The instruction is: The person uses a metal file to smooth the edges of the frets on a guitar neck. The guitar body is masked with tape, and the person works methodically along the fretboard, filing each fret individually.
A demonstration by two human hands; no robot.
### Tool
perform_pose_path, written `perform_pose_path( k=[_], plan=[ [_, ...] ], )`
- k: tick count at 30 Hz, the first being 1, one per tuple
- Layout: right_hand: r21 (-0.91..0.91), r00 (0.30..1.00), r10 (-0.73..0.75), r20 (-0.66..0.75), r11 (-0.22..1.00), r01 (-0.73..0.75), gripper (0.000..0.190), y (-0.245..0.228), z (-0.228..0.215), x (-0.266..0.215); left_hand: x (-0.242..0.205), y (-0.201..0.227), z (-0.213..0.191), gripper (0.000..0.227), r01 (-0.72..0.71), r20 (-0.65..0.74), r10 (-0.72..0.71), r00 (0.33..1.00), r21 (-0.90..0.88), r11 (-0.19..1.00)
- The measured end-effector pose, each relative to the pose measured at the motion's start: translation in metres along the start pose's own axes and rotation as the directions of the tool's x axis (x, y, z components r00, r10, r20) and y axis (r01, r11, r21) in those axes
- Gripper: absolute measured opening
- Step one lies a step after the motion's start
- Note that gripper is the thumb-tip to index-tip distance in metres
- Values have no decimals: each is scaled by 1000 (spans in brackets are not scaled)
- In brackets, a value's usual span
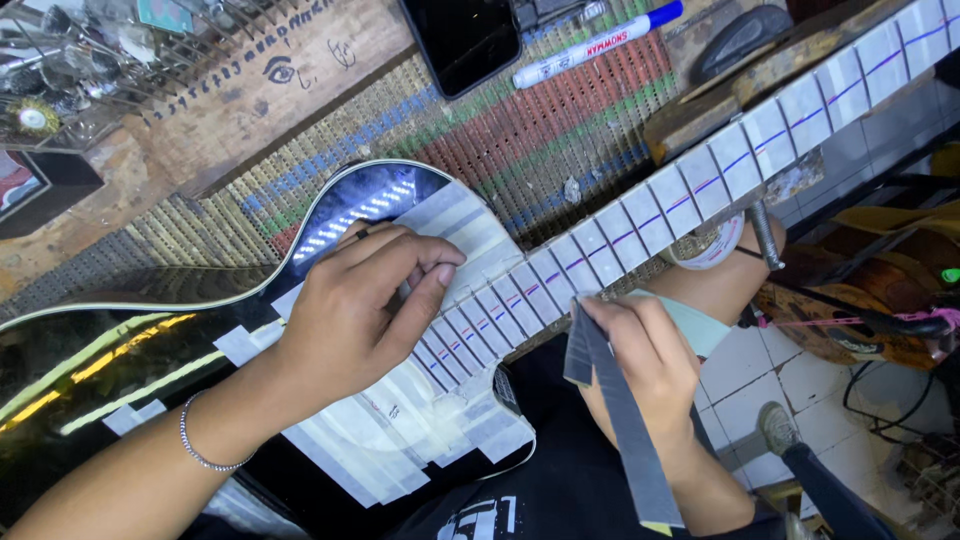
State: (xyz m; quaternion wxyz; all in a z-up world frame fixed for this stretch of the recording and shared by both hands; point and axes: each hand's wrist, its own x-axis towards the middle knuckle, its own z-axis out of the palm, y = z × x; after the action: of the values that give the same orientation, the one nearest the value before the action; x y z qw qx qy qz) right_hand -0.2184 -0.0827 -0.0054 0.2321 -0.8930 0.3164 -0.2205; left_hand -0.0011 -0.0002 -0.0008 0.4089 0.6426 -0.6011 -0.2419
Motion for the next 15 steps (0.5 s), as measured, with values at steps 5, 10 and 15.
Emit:
perform_pose_path(
  k=[5, 10, 15],
  plan=[
    [39, 999, 5, 48, 999, -7, 23, 5, 7, 11, 1, 1, 1, 11, -12, -5, 12, 1000, 8, 1000],
    [32, 998, -29, -48, 999, 31, 8, 3, 1, 3, 3, 0, 0, 11, -14, -25, 14, 1000, 17, 1000],
    [177, 968, 189, -164, 971, -160, 9, -2, 5, -12, -2, 1, 1, 11, -8, -7, 8, 1000, -6, 1000]
  ],
)
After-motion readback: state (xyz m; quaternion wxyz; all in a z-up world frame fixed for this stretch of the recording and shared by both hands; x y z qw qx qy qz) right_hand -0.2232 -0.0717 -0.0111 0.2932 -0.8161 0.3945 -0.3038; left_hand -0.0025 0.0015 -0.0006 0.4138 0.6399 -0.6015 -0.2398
